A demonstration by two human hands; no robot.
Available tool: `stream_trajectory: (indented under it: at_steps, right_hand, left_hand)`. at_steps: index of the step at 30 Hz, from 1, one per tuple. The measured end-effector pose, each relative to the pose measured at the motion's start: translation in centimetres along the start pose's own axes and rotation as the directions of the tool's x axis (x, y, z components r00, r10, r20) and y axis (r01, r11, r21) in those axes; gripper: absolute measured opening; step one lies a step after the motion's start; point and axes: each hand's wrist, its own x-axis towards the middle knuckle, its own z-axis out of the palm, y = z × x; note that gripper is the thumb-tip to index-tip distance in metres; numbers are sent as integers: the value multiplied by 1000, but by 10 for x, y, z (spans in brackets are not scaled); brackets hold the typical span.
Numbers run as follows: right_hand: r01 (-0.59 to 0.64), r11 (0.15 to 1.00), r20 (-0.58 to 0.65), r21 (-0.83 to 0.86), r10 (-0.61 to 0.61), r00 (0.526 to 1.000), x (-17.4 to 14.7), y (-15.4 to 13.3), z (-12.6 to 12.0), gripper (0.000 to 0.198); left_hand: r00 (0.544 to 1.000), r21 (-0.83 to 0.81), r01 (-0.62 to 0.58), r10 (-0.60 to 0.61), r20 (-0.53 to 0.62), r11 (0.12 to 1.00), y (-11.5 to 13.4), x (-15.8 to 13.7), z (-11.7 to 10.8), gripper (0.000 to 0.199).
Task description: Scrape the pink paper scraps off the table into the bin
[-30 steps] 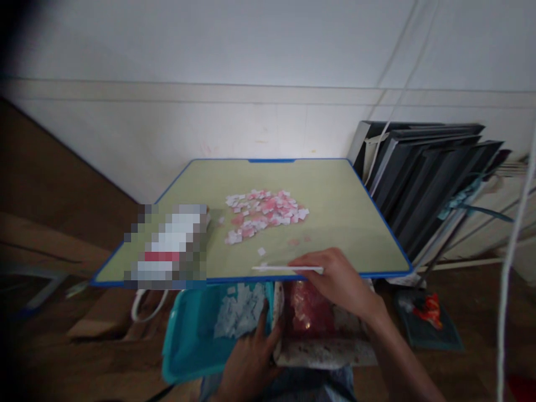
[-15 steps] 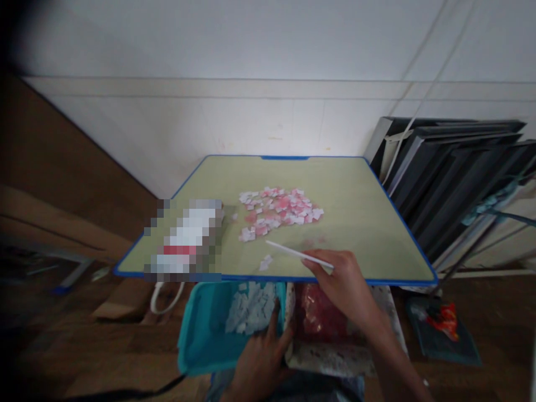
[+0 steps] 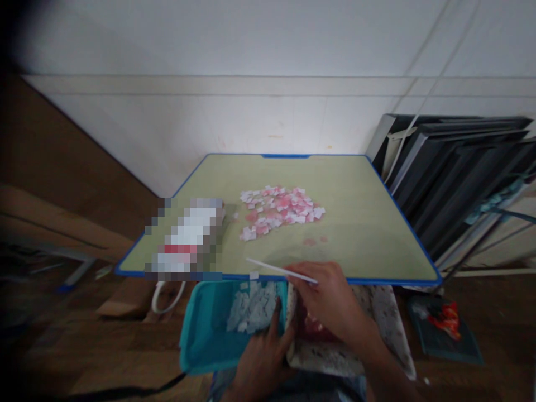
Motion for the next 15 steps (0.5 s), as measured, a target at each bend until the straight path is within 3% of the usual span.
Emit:
stream_trajectory:
  at_steps: [6, 11, 15]
  right_hand:
    - [45, 997, 61, 58, -49, 997, -1, -4, 6, 24]
    - [50, 999, -40, -14, -51, 998, 13, 1, 12, 29]
    - [201, 975, 29, -92, -199, 979, 25, 15, 10, 34]
  left_hand:
    - [1000, 4, 4, -4, 6, 1000, -1, 1, 3, 95]
    - [1000, -12, -6, 6, 11, 1000, -2, 1, 5, 95]
    - [999, 1, 2, -2, 39, 1000, -2, 1, 4, 94]
